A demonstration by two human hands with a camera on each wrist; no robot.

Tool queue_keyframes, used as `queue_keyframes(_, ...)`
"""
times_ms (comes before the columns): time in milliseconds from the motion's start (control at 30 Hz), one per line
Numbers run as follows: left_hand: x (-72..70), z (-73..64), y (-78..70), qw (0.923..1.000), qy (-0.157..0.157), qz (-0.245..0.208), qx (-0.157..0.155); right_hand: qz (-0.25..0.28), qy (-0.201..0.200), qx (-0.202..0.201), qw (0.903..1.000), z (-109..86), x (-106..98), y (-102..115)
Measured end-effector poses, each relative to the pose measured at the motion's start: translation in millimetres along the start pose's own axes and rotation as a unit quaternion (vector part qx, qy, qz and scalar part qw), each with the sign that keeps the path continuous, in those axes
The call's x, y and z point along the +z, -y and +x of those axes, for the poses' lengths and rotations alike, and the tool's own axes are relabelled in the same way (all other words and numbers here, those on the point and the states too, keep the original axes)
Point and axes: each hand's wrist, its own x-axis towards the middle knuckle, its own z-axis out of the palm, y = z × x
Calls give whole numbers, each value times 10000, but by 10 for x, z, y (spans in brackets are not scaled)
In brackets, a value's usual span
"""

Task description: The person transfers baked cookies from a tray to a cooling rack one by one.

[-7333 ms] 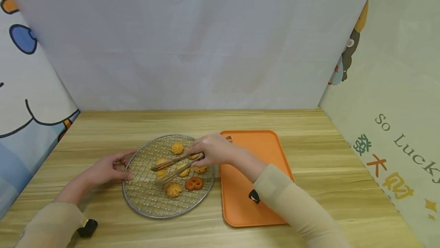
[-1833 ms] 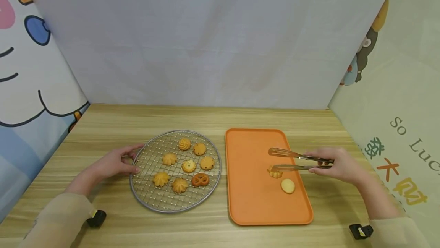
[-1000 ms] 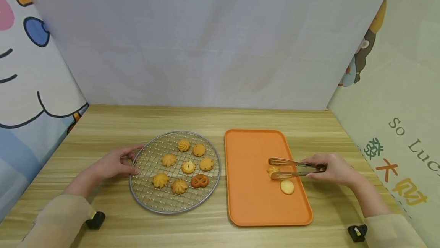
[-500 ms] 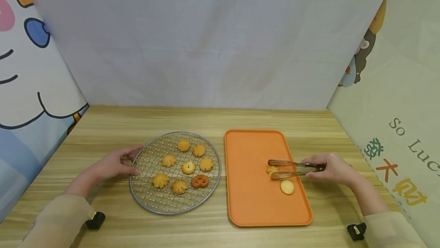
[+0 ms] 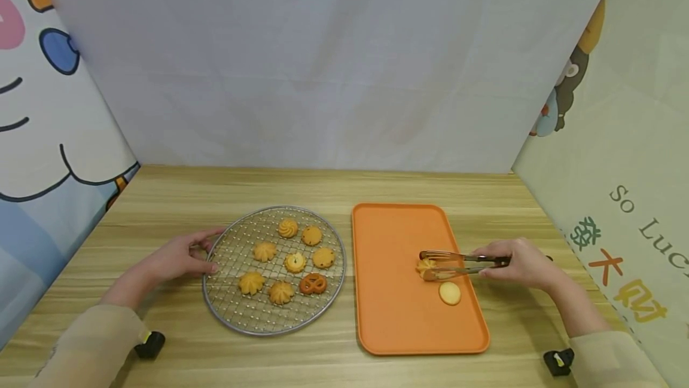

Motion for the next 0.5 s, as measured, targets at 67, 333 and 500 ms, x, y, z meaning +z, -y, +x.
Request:
queue_keyframes(67, -1, 1, 0, 10000, 6, -10, 0, 8, 25, 19, 10000, 4, -7, 11)
queue_keyframes(333, -8, 2, -15, 10000, 38, -17, 42, 285, 173, 34, 9994, 50, -35, 56)
queue_keyframes(500, -7, -3, -9, 9999, 25, 114, 60, 610, 272, 23, 9978, 116, -88, 117)
